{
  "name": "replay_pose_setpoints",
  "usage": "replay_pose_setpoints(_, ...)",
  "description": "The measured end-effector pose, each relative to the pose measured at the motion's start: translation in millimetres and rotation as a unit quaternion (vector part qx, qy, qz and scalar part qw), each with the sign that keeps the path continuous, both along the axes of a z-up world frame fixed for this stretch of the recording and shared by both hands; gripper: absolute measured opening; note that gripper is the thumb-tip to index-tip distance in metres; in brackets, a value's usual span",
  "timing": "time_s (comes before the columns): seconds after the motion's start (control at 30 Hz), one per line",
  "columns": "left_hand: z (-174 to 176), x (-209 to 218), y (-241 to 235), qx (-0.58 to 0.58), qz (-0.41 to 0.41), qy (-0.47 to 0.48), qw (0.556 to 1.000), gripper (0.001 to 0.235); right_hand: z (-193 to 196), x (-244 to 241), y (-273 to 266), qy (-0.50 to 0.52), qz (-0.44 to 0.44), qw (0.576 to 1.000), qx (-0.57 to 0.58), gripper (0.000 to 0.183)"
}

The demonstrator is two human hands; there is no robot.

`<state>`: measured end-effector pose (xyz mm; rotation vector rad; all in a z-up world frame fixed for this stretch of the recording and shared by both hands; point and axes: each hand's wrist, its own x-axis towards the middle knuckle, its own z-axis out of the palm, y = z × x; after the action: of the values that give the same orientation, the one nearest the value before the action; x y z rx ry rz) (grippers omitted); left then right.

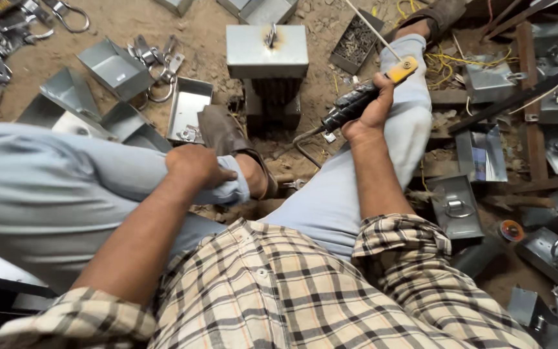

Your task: The person hammers a metal component, attaches a latch and hinge with a tool, and welds a metal box together.

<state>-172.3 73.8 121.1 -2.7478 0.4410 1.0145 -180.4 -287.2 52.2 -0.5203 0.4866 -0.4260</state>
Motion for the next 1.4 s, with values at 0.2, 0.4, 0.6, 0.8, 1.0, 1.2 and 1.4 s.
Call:
replay_pose_setpoints(0.2,-45,19,-27,0.044,-0.058,0.037,0.997,0.078,-5,2,6,0.025,0.007,1.0,-0.018,0.03)
replay_pose_setpoints(0.4,-70,47,-53,0.046,-0.129,0.092,0.986,0.07,-7,10,9,0.023,0.022,0.999,-0.033,0.028)
replay_pose_setpoints(0.6,-23,32,-97,-0.169,-0.239,0.047,0.955,0.054,18,-2,38,0.022,0.028,0.974,-0.222,0.03)
replay_pose_setpoints(0.8,59,-10,-101,-0.327,-0.328,0.12,0.878,0.036,62,53,40,0.014,0.014,0.924,-0.383,0.035)
replay_pose_setpoints(1.0,92,-23,-86,-0.658,-0.212,0.165,0.704,0.038,46,116,14,0.079,-0.071,0.883,-0.457,0.033)
replay_pose_setpoints(1.2,84,-39,-68,-0.761,-0.211,0.12,0.601,0.04,16,166,-8,0.141,-0.168,0.852,-0.475,0.032)
replay_pose_setpoints(1.4,40,-44,-72,-0.805,0.001,0.305,0.509,0.042,-17,165,-18,0.171,-0.206,0.841,-0.47,0.031)
